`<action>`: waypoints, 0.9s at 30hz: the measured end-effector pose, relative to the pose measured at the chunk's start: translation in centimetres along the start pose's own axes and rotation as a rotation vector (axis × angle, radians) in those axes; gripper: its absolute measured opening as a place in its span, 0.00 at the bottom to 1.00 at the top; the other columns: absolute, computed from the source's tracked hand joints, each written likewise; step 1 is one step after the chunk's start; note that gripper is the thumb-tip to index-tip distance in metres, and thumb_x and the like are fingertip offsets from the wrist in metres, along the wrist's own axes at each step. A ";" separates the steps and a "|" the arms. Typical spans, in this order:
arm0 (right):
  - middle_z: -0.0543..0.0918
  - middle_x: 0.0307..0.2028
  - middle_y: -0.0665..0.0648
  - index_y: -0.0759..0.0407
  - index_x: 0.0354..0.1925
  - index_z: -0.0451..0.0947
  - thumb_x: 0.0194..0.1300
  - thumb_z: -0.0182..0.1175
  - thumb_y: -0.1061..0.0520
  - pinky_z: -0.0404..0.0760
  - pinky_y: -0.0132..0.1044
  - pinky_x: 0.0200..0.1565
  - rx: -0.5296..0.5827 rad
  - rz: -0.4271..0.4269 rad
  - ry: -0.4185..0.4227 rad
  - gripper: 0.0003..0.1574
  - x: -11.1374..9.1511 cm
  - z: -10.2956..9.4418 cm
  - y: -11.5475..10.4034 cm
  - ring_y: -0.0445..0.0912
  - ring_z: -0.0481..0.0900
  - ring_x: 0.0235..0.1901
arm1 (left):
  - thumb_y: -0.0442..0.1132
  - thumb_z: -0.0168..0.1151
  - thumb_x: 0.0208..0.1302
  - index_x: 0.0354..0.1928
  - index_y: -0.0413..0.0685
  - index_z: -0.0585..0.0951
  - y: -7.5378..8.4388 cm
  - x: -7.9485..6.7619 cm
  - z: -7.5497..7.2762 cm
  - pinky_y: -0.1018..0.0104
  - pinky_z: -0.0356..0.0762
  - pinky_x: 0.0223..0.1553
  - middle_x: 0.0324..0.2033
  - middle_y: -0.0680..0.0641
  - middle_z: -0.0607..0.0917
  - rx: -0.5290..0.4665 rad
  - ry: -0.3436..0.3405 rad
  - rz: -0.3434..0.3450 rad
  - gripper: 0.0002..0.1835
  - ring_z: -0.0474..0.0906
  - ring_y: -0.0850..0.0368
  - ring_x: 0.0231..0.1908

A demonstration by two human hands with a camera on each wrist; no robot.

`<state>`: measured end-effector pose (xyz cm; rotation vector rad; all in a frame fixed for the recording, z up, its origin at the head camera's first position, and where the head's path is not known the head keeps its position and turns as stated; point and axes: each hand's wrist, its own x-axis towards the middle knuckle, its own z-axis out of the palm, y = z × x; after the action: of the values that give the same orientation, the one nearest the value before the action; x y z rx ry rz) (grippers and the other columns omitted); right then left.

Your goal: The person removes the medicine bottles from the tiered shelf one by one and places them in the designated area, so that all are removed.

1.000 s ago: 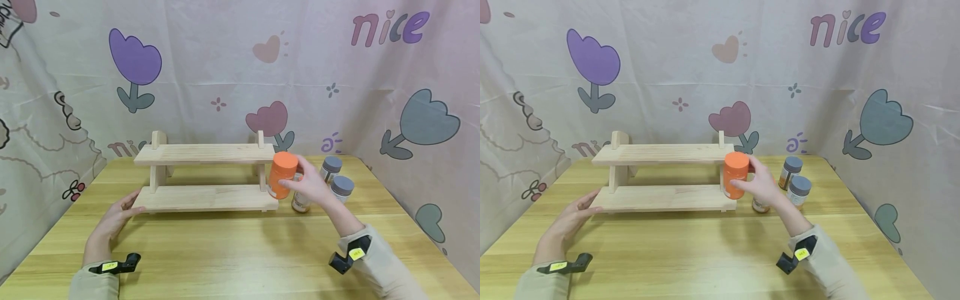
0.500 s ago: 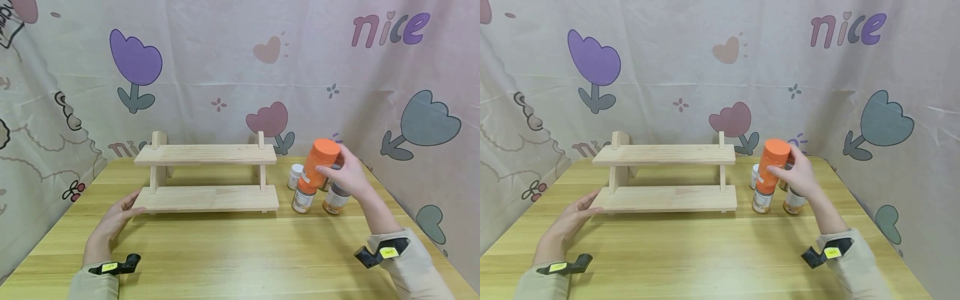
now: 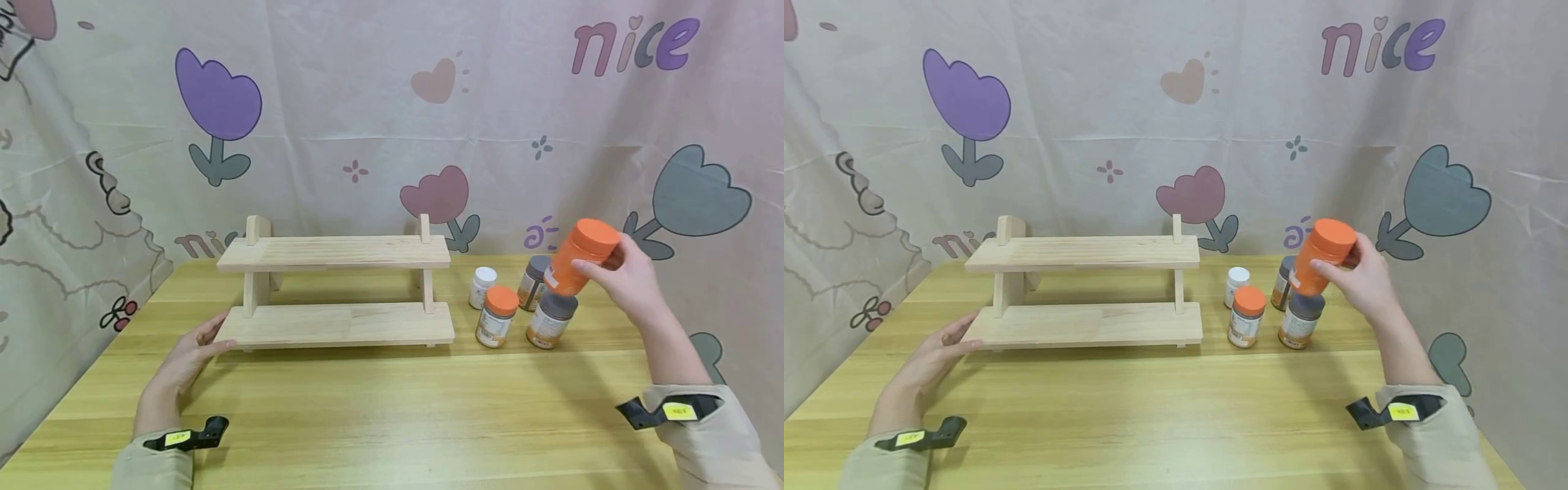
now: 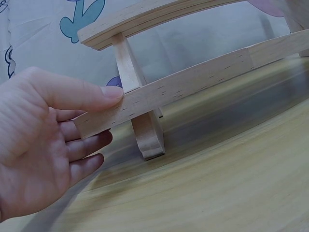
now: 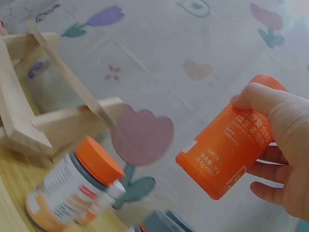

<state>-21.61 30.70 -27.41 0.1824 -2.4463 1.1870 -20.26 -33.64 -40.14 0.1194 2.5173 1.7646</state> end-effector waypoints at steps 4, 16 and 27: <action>0.69 0.47 0.42 0.63 0.64 0.56 0.61 0.61 0.50 0.68 0.16 0.37 -0.036 0.055 0.034 0.40 -0.2 -1.2 1.5 0.30 0.67 0.41 | 0.39 0.57 0.65 0.71 0.35 0.43 -0.1 0.0 0.1 0.76 0.48 0.64 0.69 0.34 0.40 -0.014 0.001 -0.003 0.42 0.36 0.37 0.68; 0.71 0.49 0.55 0.71 0.64 0.54 0.62 0.59 0.47 0.71 0.30 0.37 -0.146 0.157 0.049 0.44 -1.3 -2.7 6.0 0.32 0.66 0.39 | 0.38 0.57 0.65 0.70 0.34 0.44 -0.1 -0.1 0.0 0.85 0.50 0.59 0.69 0.34 0.40 -0.039 0.007 0.019 0.41 0.36 0.39 0.68; 0.65 0.50 0.81 0.82 0.59 0.51 0.64 0.57 0.49 0.71 0.48 0.37 -0.207 0.201 -0.084 0.45 -2.7 -1.8 10.2 0.67 0.67 0.45 | 0.38 0.56 0.65 0.71 0.35 0.43 0.1 -0.2 0.0 0.77 0.47 0.64 0.70 0.34 0.39 -0.033 0.002 0.004 0.42 0.36 0.37 0.68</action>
<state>-21.59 38.34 -34.97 -0.0774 -2.6925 1.0122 -20.10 -33.60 -40.08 0.1214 2.4898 1.8076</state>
